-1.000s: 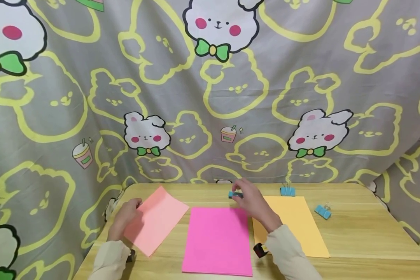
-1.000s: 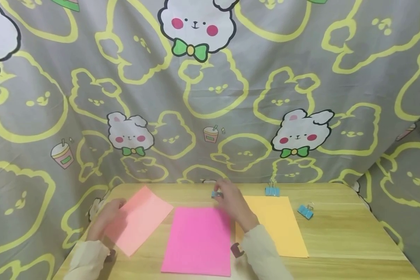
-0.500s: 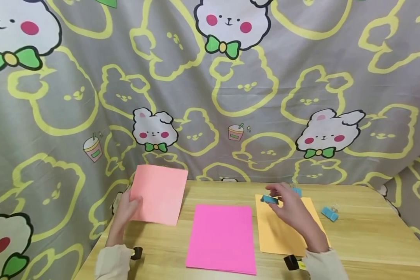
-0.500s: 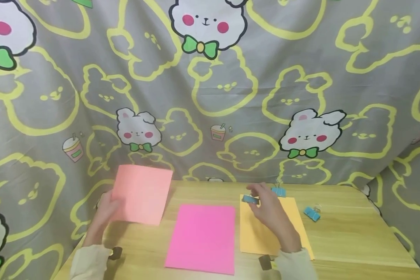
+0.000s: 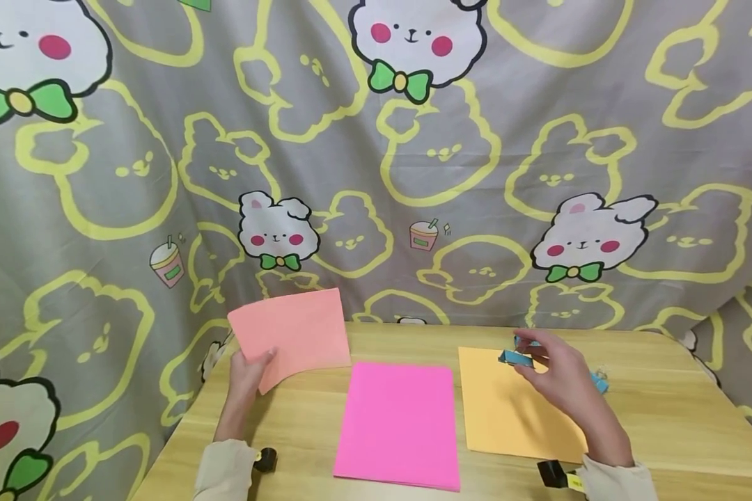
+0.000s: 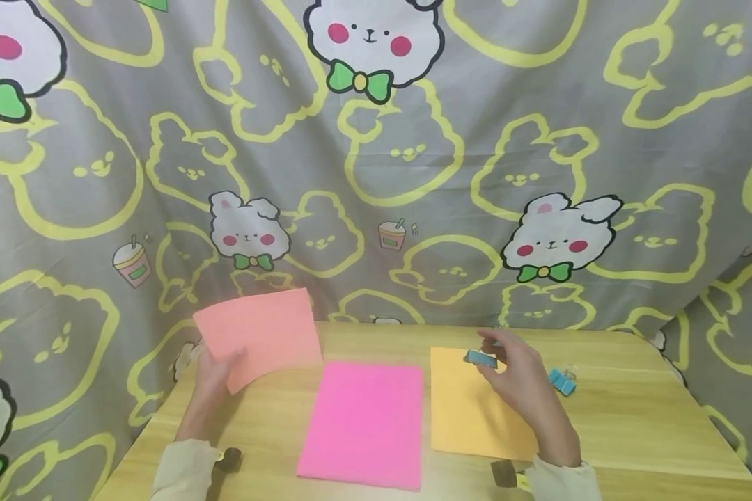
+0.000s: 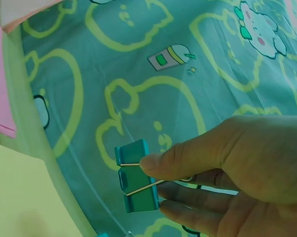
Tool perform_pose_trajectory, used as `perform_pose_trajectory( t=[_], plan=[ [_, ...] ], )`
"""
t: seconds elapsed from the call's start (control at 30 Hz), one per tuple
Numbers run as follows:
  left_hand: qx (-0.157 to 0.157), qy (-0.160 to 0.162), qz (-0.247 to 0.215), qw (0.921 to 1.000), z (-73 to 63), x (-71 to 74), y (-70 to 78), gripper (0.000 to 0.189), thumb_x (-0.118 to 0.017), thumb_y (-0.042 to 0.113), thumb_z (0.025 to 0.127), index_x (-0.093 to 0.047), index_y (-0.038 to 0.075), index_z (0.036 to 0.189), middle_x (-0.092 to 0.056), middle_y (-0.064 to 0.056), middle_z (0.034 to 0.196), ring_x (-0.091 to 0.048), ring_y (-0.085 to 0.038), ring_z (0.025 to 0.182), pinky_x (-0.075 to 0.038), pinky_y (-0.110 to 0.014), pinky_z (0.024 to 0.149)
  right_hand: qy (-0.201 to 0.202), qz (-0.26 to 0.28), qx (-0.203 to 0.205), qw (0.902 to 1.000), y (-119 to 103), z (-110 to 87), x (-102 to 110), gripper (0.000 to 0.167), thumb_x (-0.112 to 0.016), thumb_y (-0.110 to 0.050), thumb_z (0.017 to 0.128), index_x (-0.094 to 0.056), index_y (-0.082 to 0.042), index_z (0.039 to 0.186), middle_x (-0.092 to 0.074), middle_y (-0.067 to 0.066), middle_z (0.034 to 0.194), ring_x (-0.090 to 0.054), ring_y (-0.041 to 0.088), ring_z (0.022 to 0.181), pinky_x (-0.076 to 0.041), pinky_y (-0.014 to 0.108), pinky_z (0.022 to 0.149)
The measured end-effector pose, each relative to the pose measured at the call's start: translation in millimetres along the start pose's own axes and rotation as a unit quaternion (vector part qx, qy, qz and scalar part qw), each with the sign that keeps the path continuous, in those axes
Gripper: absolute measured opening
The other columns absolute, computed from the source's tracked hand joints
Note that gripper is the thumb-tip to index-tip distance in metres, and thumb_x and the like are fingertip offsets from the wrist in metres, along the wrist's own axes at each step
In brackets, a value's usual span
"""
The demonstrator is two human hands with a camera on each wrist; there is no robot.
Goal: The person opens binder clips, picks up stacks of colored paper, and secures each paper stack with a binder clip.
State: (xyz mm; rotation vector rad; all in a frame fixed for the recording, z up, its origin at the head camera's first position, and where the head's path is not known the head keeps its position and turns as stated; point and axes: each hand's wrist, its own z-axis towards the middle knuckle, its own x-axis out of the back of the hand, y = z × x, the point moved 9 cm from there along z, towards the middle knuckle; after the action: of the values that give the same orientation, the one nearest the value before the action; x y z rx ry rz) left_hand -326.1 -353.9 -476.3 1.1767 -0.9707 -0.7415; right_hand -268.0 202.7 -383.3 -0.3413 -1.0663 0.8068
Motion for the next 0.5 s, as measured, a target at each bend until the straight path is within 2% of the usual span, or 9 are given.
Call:
perform_pose_trajectory(
  t=[0.23, 0.5],
  plan=[
    [-0.007, -0.034, 0.006, 0.9994, 0.7, -1.6, -4.7, 0.043, -0.076, 0.013, 0.093, -0.057, -0.010, 0.124, -0.068, -0.012, 0.110, -0.062, -0.001, 0.081, -0.051, -0.019, 0.073, 0.017, -0.005, -0.010, 0.9998, 9.0, -4.4, 14.1, 0.058, -0.085, 0.013, 0.073, -0.064, 0.006, 0.126, -0.068, 0.017, 0.104, -0.071, 0.041, 0.095, -0.057, 0.046, 0.082],
    [-0.010, -0.047, 0.012, 0.9988, 0.8, -2.8, -10.0, 0.047, -0.075, 0.015, 0.095, -0.055, -0.009, 0.130, -0.065, -0.020, 0.120, -0.062, -0.004, 0.087, -0.052, -0.019, 0.075, 0.020, -0.035, -0.025, 0.9989, 17.4, -6.6, 22.5, 0.058, -0.091, 0.004, 0.071, -0.068, 0.002, 0.124, -0.073, 0.014, 0.101, -0.071, 0.038, 0.093, -0.058, 0.046, 0.079]
  ],
)
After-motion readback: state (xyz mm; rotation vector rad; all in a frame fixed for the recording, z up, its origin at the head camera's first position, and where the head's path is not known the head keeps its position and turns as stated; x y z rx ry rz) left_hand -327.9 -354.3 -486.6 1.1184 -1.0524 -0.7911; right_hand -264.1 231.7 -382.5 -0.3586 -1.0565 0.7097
